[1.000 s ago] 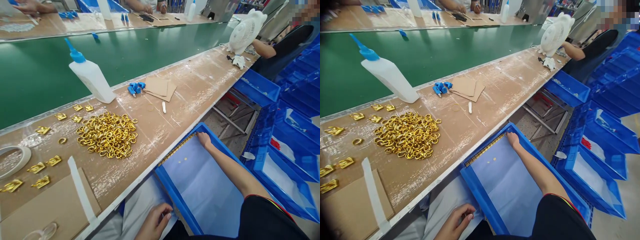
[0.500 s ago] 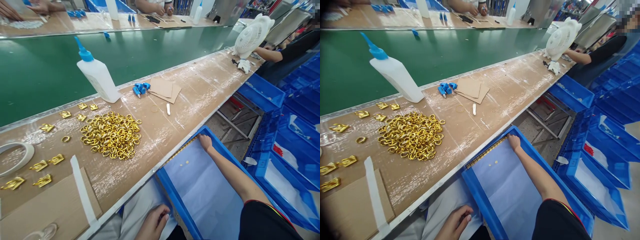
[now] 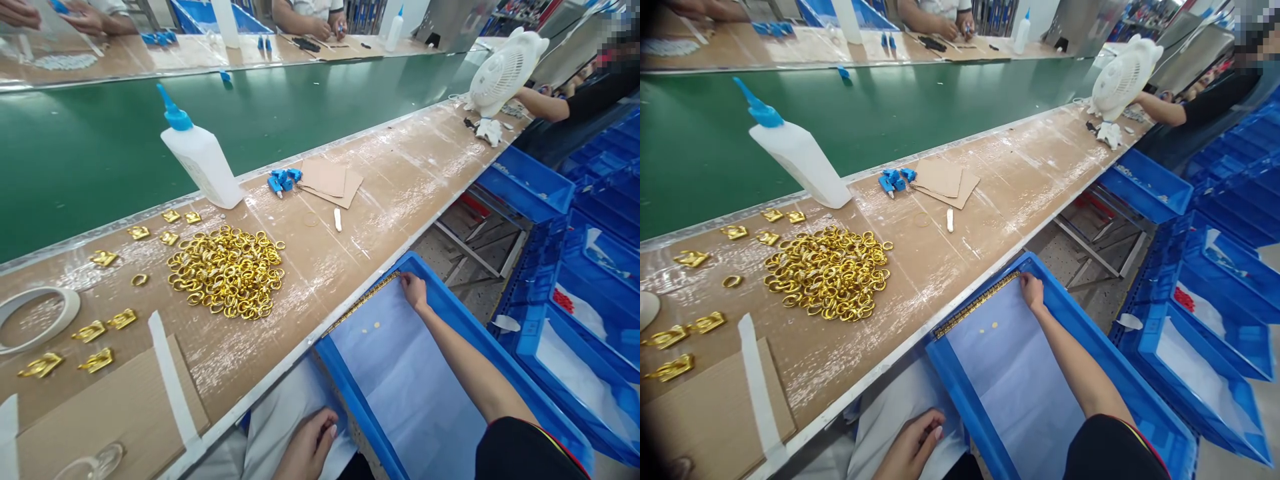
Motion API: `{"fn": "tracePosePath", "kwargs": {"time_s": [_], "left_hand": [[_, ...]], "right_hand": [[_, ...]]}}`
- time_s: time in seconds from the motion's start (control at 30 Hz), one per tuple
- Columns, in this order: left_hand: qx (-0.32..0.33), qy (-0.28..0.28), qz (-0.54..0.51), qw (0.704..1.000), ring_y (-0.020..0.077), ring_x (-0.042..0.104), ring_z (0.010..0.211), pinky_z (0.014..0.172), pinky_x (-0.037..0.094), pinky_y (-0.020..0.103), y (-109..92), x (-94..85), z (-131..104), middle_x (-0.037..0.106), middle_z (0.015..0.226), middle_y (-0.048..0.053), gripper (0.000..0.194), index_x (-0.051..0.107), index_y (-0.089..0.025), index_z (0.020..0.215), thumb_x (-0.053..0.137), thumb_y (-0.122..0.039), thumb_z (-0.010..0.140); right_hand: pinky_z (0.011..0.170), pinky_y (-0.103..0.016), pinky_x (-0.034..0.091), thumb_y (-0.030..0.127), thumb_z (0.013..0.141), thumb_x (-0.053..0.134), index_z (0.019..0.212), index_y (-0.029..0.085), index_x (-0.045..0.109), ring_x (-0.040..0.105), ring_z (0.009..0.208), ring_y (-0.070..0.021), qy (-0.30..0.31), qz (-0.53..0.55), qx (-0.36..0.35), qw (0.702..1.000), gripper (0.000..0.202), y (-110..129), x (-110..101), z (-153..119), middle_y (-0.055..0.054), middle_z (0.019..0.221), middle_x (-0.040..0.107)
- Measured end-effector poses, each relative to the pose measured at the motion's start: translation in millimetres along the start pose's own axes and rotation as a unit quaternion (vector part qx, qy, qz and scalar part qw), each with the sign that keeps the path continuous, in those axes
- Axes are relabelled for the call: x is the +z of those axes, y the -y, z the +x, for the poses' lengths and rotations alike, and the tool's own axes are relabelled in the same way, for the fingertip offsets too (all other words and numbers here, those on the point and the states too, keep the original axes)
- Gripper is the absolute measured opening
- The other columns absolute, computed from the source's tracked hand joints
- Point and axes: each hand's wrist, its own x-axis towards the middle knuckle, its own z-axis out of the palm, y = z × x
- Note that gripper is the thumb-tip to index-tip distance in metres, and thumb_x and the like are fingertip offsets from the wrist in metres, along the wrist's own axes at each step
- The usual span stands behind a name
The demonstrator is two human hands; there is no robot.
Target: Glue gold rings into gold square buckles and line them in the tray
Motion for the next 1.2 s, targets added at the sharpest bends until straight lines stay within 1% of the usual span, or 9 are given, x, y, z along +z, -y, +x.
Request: {"fn": "tracePosePath", "kwargs": {"time_s": [0.17,0.33,0.47,0.67,0.8,0.93,1.2], "left_hand": [[0.008,-0.015,0.014,1.0,0.0186,0.059,0.073,0.067,0.043,0.024,-3,0.3,2,0.063,0.081,0.005,0.031,0.06,-0.019,0.099,0.037,-0.04,0.102],[0.001,-0.018,0.003,1.0,0.0182,0.058,0.072,0.066,0.043,0.024,0,0.9,2,0.062,0.081,0.005,0.034,0.06,-0.019,0.098,0.037,-0.043,0.102],[-0.01,-0.011,-0.01,1.0,0.0182,0.058,0.072,0.065,0.044,0.024,1,0.7,2,0.063,0.081,0.005,0.036,0.061,-0.018,0.099,0.038,-0.047,0.101],[-0.01,-0.02,-0.023,0.999,0.0184,0.057,0.07,0.066,0.045,0.025,-3,-1.6,4,0.063,0.08,0.005,0.038,0.061,-0.019,0.099,0.041,-0.051,0.1],[-0.009,-0.021,-0.028,0.999,0.0181,0.054,0.069,0.066,0.045,0.026,-2,-1.6,4,0.061,0.078,0.004,0.038,0.061,-0.019,0.098,0.041,-0.051,0.1],[-0.007,-0.024,-0.042,0.999,0.0176,0.053,0.068,0.064,0.044,0.025,-1,-1.0,5,0.059,0.078,0.004,0.039,0.06,-0.018,0.101,0.041,-0.052,0.1],[-0.006,-0.017,-0.048,0.999,0.018,0.053,0.07,0.063,0.044,0.025,1,-1.3,3,0.058,0.078,0.004,0.037,0.059,-0.019,0.1,0.041,-0.051,0.1]], "right_hand": [[0.09,-0.041,0.059,0.031,0.101,0.063,0.11,0.016,0.068,0.07,0.096,-0.0191,-0.006,0.031,-0.012,0.999,0.019,-4,3,2,-0.006,0.108,0.072],[0.089,-0.041,0.059,0.031,0.101,0.063,0.11,0.016,0.068,0.07,0.095,-0.0189,-0.007,0.05,-0.013,0.999,0.019,-5,4,4,-0.005,0.107,0.071],[0.089,-0.04,0.059,0.033,0.101,0.063,0.109,0.016,0.068,0.07,0.094,-0.0188,-0.006,0.058,-0.012,0.998,0.02,-5,3,2,-0.005,0.106,0.071],[0.089,-0.041,0.059,0.034,0.101,0.063,0.109,0.015,0.068,0.071,0.093,-0.0188,-0.009,0.075,-0.013,0.997,0.022,-3,0,-1,-0.005,0.104,0.072],[0.088,-0.04,0.059,0.034,0.101,0.063,0.111,0.014,0.067,0.071,0.091,-0.0185,-0.012,0.09,-0.015,0.996,0.022,1,-1,0,-0.005,0.104,0.072],[0.086,-0.04,0.06,0.034,0.101,0.063,0.112,0.014,0.067,0.071,0.09,-0.0183,-0.015,0.101,-0.014,0.995,0.023,3,-2,0,-0.006,0.104,0.072],[0.087,-0.041,0.06,0.031,0.101,0.063,0.117,0.014,0.065,0.071,0.088,-0.0181,-0.014,0.109,-0.001,0.994,0.023,5,-5,-7,-0.005,0.102,0.072]]}}
